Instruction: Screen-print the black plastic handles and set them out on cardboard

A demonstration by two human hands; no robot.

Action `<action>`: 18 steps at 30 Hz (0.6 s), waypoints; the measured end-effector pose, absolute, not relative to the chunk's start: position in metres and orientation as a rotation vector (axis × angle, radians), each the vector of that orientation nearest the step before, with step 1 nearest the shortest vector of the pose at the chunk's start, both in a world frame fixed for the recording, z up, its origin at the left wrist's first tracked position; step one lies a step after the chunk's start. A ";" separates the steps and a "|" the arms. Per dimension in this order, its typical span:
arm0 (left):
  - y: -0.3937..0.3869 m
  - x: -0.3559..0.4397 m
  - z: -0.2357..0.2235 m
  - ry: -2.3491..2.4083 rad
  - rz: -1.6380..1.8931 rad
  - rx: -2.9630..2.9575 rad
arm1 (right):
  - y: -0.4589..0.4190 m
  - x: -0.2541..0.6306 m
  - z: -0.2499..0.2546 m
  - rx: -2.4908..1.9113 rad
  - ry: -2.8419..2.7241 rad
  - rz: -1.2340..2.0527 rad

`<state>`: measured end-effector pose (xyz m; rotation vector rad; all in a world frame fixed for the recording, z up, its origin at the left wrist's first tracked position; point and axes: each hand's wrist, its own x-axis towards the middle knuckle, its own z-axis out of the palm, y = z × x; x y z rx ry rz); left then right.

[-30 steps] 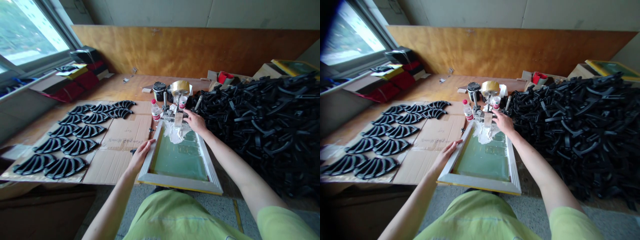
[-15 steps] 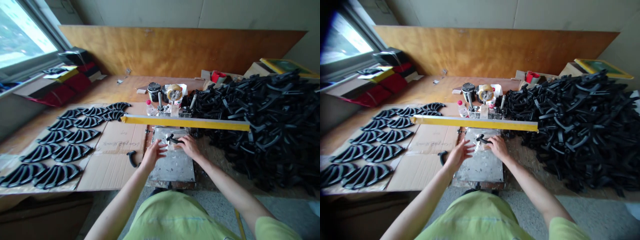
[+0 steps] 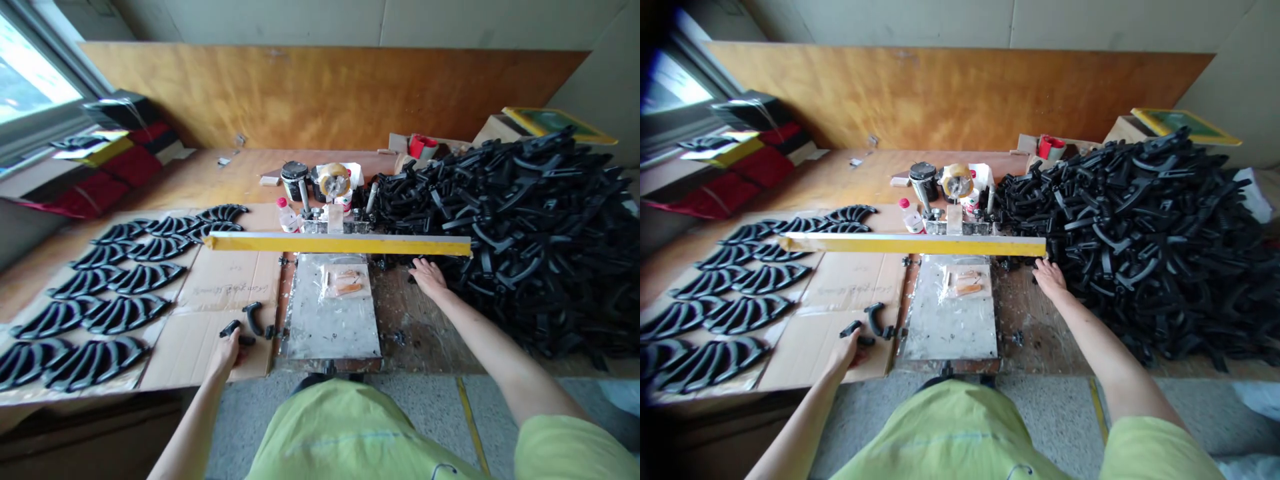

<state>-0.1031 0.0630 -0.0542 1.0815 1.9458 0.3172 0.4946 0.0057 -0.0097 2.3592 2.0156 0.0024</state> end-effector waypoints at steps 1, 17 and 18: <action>0.064 -0.105 -0.057 1.955 0.247 1.088 | 0.006 0.500 -0.012 2.327 2.030 -0.004; 0.122 0.055 0.135 1.054 1.231 1.200 | 0.059 0.296 0.006 2.084 2.817 -0.179; 0.122 0.064 0.145 1.003 1.241 1.186 | 0.059 0.292 0.007 2.048 2.804 -0.147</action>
